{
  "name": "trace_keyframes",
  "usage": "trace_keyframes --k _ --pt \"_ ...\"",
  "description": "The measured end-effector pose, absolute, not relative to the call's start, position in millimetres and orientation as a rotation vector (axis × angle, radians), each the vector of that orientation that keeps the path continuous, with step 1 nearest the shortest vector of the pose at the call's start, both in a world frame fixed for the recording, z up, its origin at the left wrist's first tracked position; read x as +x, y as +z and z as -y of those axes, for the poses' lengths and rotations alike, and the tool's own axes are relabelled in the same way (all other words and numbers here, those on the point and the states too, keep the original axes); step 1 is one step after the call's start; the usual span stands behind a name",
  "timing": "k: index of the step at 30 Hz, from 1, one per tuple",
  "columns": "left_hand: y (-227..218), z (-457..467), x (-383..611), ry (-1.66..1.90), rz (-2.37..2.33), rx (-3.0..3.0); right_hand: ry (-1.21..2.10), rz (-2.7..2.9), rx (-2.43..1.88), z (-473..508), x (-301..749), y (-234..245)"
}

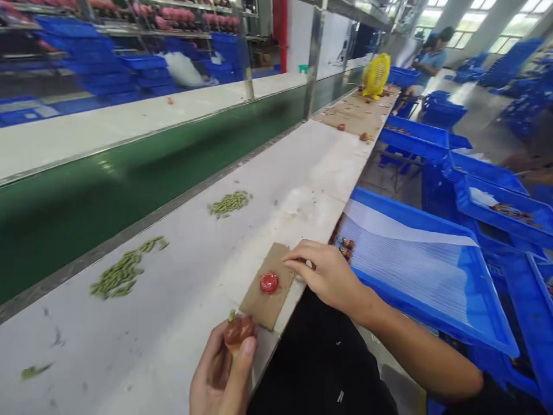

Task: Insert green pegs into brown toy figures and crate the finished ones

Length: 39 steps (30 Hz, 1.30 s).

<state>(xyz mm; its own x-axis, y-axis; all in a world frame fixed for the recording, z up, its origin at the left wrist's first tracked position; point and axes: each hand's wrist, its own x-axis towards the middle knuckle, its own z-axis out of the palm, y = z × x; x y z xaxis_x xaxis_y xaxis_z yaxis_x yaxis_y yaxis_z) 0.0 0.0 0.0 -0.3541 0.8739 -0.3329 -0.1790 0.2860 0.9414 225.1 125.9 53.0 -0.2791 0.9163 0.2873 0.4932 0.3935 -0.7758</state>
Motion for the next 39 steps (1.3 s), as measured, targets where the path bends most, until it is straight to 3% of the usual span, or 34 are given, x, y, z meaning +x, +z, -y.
trace_keyframes --k 20,30,39 --pt "7 -2 7 1.27 -1.359 0.934 0.664 2.117 -1.097 -114 207 44" --pt "20 -1 12 1.304 -1.259 0.881 1.536 1.411 -1.095 -83 200 40" --pt "23 -3 12 1.307 -1.227 0.918 1.476 1.397 -1.067 -74 193 36"
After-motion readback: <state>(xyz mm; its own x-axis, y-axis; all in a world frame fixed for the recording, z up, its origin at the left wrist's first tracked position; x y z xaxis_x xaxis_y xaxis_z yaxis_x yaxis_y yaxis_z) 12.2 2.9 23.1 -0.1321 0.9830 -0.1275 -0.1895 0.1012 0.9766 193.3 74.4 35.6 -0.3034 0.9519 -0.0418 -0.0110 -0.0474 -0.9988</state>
